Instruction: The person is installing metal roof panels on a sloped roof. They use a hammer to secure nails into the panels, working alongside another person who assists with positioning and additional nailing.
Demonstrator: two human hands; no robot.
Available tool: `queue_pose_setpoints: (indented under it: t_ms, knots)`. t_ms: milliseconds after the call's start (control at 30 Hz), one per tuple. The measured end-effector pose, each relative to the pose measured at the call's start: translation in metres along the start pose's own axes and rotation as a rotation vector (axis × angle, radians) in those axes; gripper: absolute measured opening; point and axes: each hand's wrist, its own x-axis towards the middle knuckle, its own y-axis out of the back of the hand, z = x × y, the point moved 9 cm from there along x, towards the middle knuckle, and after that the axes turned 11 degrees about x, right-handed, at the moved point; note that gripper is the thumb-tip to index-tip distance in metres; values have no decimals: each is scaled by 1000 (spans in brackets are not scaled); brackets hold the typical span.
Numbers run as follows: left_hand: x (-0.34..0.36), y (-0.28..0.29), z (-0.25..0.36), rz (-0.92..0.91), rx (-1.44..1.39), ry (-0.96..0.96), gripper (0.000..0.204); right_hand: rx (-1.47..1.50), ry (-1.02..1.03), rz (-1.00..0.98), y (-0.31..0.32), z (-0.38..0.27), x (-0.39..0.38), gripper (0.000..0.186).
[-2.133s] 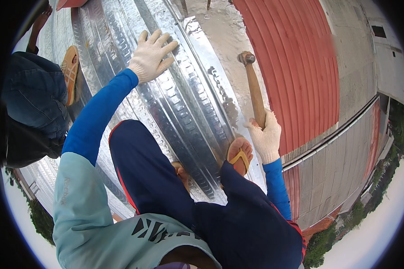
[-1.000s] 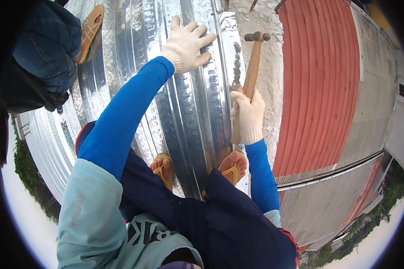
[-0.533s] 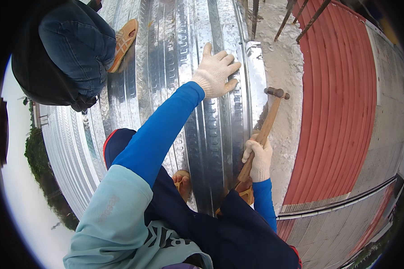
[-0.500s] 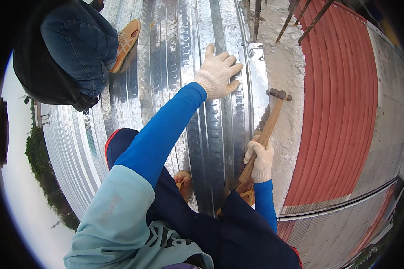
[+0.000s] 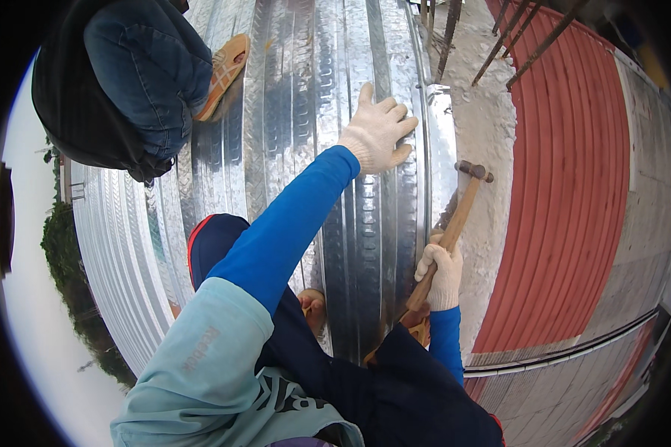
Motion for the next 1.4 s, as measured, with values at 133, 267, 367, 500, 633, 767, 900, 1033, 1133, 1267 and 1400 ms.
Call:
queue_pose_setpoints:
  t_ms: [133,267,367,500,633,767,900,1033,1133,1267,1400]
  knots:
    - [-2,-1,-3,29,-25,0,48,-1,1,-10,0,2,2,19]
    - [0,1,-3,15,-34,1,46,-16,-2,-19,0,2,2,19]
    - [0,1,-2,9,-47,3,44,-2,-23,-13,0,2,0,20]
    - [-1,4,-4,38,-60,7,43,-37,-27,2,-1,1,1,25]
    - [0,1,-4,41,-64,14,42,-39,-17,-5,6,2,3,30]
    - [1,2,-3,2,-60,4,42,-14,-22,6,5,3,4,29]
    - [1,7,-3,25,-55,6,43,-32,-9,13,4,1,3,25]
    - [1,0,-3,-39,-63,17,47,-50,-13,-11,5,2,3,33]
    - [1,-3,-2,-57,-63,13,52,-63,-14,-14,4,2,3,32]
    - [1,0,-3,-51,-44,6,53,-55,-13,-40,4,2,5,32]
    - [1,0,-4,-63,-52,10,53,-65,-8,-38,2,2,6,33]
